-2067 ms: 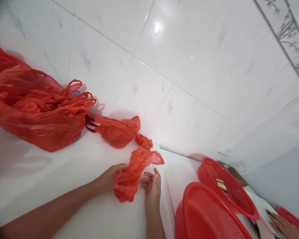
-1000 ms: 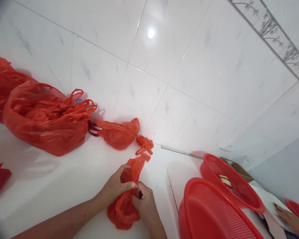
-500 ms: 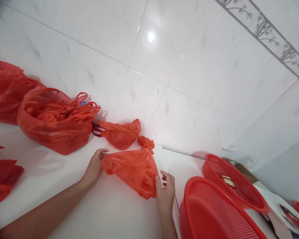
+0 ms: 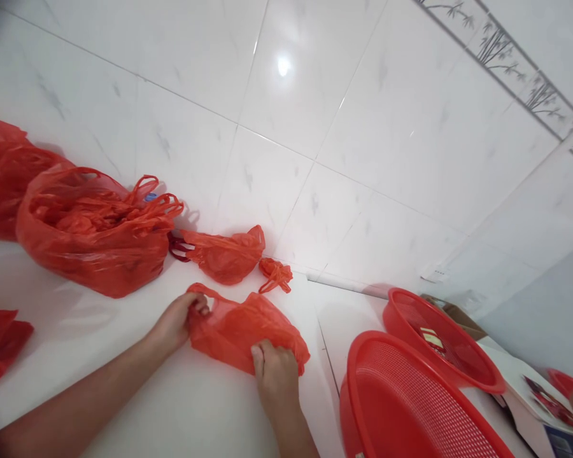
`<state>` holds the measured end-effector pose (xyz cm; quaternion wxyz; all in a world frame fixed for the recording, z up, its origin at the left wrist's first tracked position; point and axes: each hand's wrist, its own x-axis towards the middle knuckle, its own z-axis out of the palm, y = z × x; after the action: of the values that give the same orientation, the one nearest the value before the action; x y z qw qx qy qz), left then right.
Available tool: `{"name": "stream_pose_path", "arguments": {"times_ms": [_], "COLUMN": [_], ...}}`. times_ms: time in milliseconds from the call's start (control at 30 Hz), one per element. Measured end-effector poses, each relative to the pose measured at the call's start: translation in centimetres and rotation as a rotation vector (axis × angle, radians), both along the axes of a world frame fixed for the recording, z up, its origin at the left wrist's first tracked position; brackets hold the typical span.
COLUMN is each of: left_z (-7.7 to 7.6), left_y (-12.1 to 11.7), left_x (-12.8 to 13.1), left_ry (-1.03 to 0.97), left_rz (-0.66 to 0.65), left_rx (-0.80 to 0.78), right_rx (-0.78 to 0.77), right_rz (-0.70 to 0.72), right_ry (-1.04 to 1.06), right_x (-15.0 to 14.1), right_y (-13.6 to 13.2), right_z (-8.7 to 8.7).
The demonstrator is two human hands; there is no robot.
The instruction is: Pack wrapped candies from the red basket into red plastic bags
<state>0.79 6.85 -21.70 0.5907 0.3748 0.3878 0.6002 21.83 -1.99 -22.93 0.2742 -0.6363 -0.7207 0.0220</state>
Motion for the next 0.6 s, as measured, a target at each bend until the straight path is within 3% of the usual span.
{"name": "stream_pose_path", "arguments": {"times_ms": [133,300,367,500,533,600], "left_z": [1.0,4.6,6.6,10.2,10.6,10.5], "left_y": [0.5,-1.8,-3.4,-8.1,-9.5,-11.7], "left_x": [-1.9,-4.0,-4.8,-4.2,-3.4,-1.2], "left_ry": [-0.101,-0.031,0.100,0.435,0.517,0.681], "left_rz": [0.106,0.014,0.010,0.236,0.196,-0.231], "left_rx": [-0.094,-0.072,0.031,0.512,0.612,0.705], "right_rx": [0.060,0.168,0.177,0.124,0.102,0.051], "right_rz": [-0.176,-0.189,-0.171,-0.093,-0.065,-0.016], "right_ry": [-0.038,0.009,0.019,0.038,0.029,-0.022], "right_x": [1.3,1.8,1.8,1.2,0.9,0.1], "right_y": [0.4,0.7,0.8,0.8,0.7,0.4], "right_z": [-0.4,-0.9,-1.0,-0.9,-0.7,-0.3]}}
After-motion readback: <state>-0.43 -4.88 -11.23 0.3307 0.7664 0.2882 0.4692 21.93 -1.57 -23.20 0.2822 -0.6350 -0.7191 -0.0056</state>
